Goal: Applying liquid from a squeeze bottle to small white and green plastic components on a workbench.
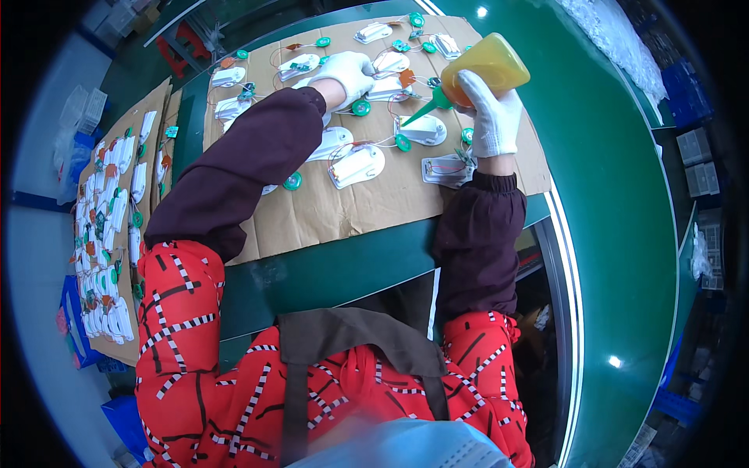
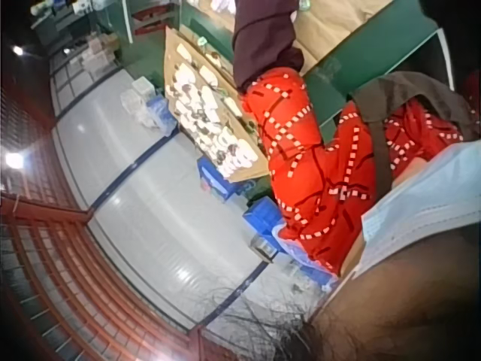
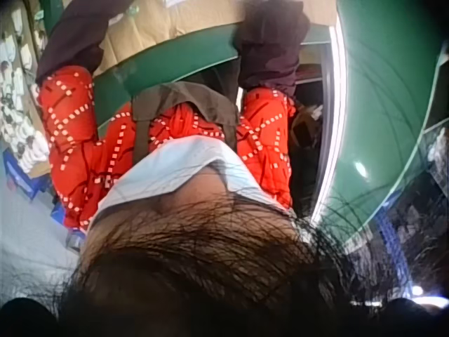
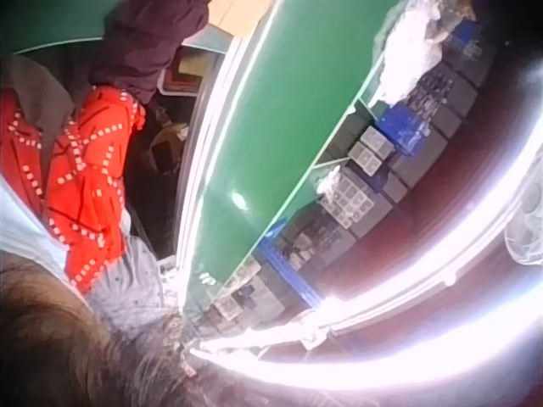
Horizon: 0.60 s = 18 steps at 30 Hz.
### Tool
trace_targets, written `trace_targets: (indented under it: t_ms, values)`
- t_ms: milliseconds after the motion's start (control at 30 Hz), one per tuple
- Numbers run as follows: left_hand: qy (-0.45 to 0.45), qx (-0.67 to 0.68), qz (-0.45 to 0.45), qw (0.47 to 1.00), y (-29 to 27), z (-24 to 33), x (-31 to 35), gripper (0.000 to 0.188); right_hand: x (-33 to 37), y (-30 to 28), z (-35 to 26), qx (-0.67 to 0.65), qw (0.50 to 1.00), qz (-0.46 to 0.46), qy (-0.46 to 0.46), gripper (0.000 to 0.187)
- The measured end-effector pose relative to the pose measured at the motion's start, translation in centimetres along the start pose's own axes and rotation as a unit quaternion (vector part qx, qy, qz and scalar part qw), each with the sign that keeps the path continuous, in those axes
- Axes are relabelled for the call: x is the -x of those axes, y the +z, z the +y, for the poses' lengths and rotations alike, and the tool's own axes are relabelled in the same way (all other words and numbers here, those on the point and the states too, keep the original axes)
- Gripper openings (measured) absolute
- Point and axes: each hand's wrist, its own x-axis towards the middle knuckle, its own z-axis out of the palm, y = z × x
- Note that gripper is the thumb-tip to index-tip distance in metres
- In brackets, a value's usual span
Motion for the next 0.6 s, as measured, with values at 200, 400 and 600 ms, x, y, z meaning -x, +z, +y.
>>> trace_targets:
  t_ms: [200,400,600]
  values:
    - [-0.003,0.002,-0.011,1.0,-0.31,0.44,0.28,0.023,0.11,0.18,0.08,0.021,1.0,0.0,0.0,0.041]
    - [-0.01,0.012,-0.017,1.0,-0.44,0.61,0.45,0.021,0.09,0.21,0.11,0.034,0.999,0.008,-0.001,0.042]
    - [-0.003,0.003,-0.013,1.0,-0.46,0.55,0.43,0.021,-0.05,0.04,0.32,0.036,0.999,0.006,-0.002,0.042]
